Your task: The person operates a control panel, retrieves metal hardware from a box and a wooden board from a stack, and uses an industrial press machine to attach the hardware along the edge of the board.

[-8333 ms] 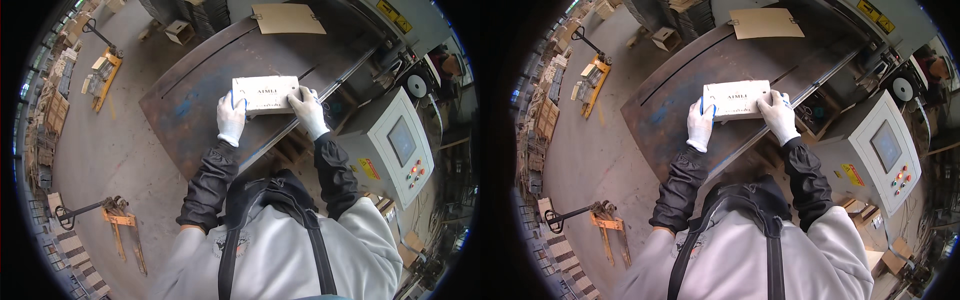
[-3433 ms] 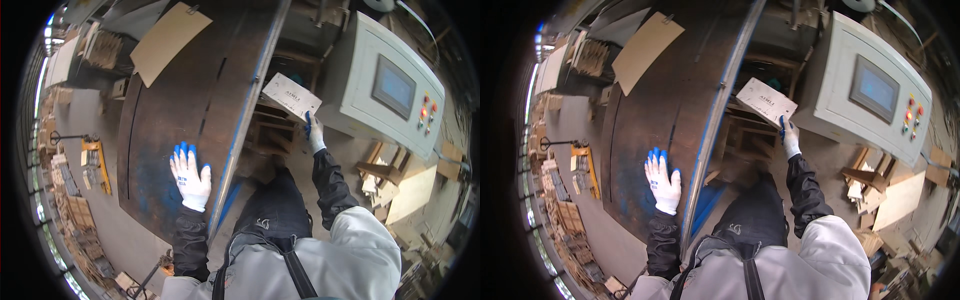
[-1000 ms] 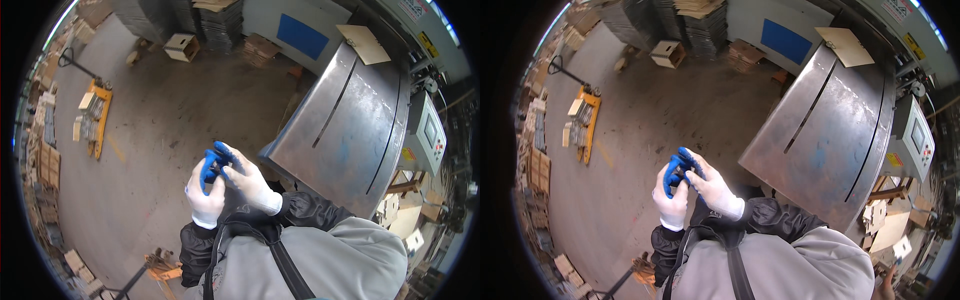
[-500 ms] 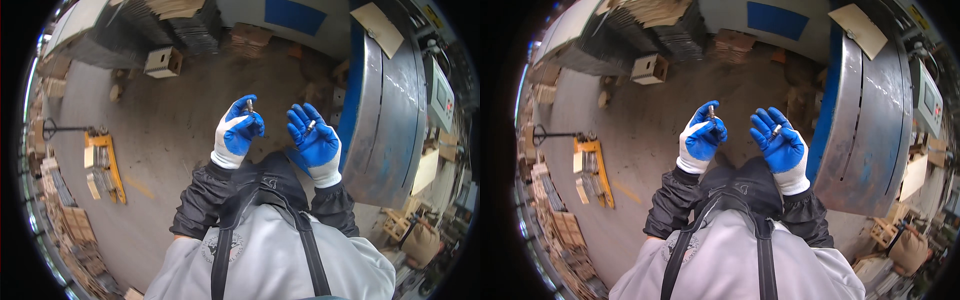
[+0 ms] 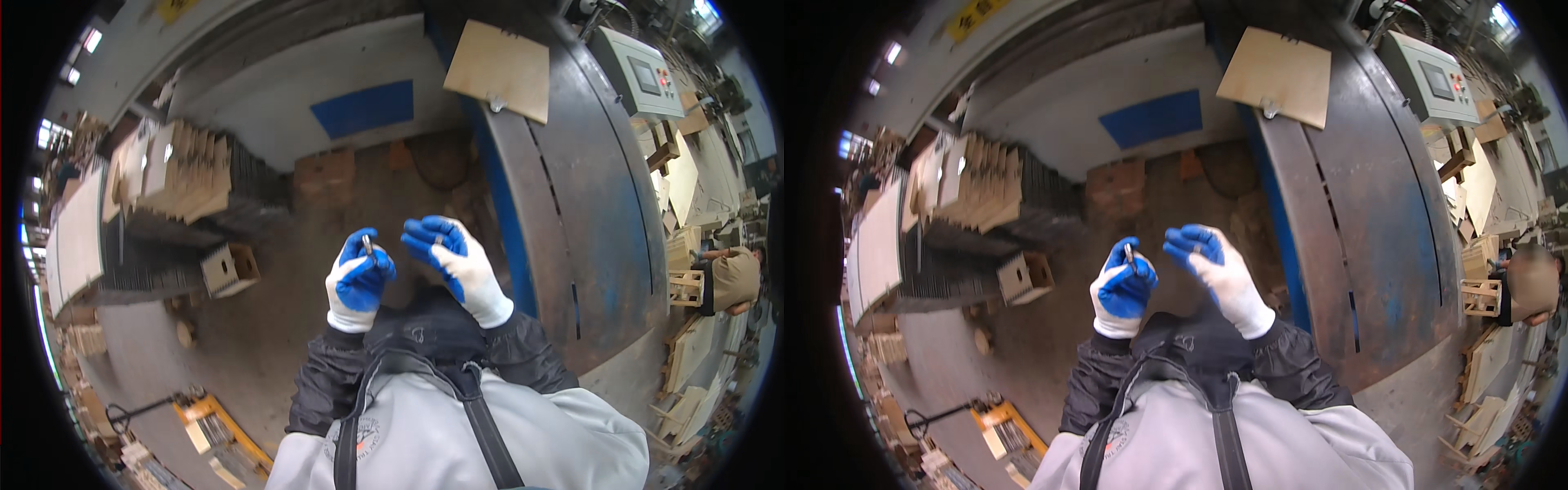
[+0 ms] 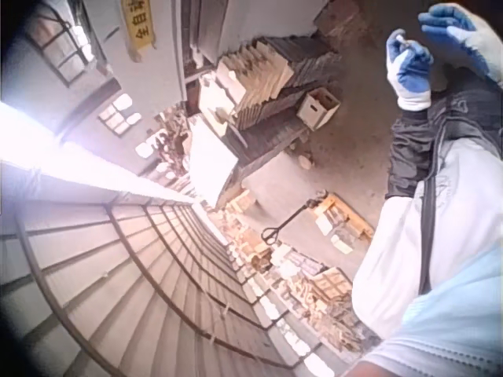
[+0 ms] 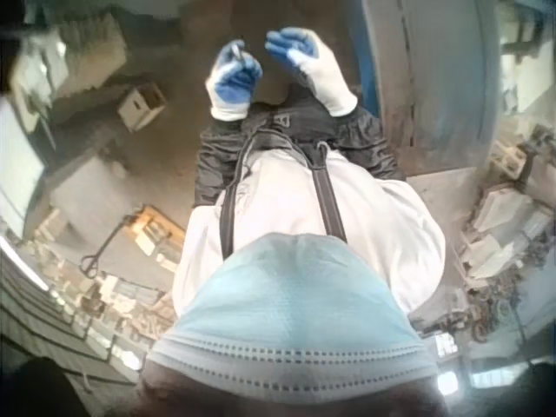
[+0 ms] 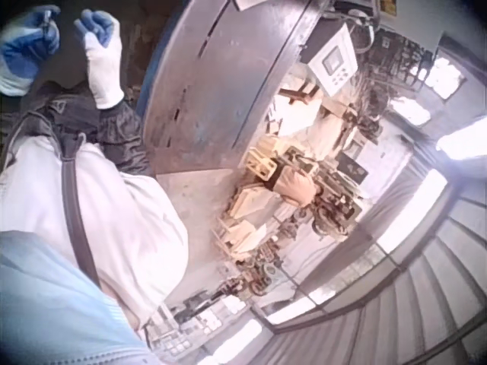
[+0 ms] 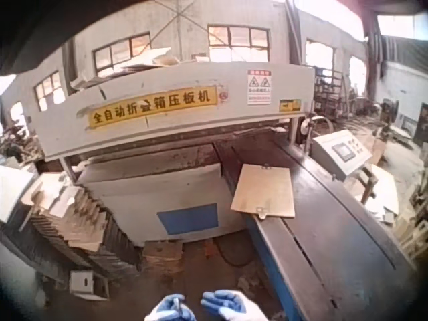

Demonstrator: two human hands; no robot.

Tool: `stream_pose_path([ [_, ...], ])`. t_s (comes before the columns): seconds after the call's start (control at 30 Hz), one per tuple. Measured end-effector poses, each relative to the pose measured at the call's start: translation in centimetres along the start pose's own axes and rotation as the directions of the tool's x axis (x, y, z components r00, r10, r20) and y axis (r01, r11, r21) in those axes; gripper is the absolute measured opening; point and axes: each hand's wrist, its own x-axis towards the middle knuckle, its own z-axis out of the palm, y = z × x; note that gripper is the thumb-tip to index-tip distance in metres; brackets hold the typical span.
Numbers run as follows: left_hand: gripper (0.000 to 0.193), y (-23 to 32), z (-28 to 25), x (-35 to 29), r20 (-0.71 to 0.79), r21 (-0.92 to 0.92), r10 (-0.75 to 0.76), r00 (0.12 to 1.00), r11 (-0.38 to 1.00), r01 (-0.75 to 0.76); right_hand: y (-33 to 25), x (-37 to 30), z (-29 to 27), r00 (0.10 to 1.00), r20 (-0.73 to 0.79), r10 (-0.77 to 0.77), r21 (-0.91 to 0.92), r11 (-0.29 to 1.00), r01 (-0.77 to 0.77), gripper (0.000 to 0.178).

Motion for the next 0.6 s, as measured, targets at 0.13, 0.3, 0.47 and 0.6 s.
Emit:
stream_pose_path([
  [0.13,0.058,3.2,1.3,6.5,0.025,0.092,-0.034,0.999,0.995,0.031,-2.3,4.0,-0.7,0.999,-0.041,0.003,-0.229,0.973,-0.012,0.039],
  [0.3,0.055,6.8,0.9,18.6,0.148,0.213,-0.157,0.976,0.969,0.124,-7.4,9.3,-1.1,0.978,-0.181,-0.104,-0.658,0.752,-0.042,0.029],
  [0.47,0.047,9.8,2.3,31.2,0.182,0.237,-0.294,0.938,0.939,0.248,-13.6,14.8,-1.6,0.892,-0.311,-0.328,-0.823,0.562,-0.081,0.027],
  [0.6,0.041,10.9,5.5,41.3,0.251,0.443,-0.326,0.911,0.876,0.191,-19.1,20.2,-2.9,0.825,-0.156,-0.542,-0.987,0.116,-0.110,0.022],
])
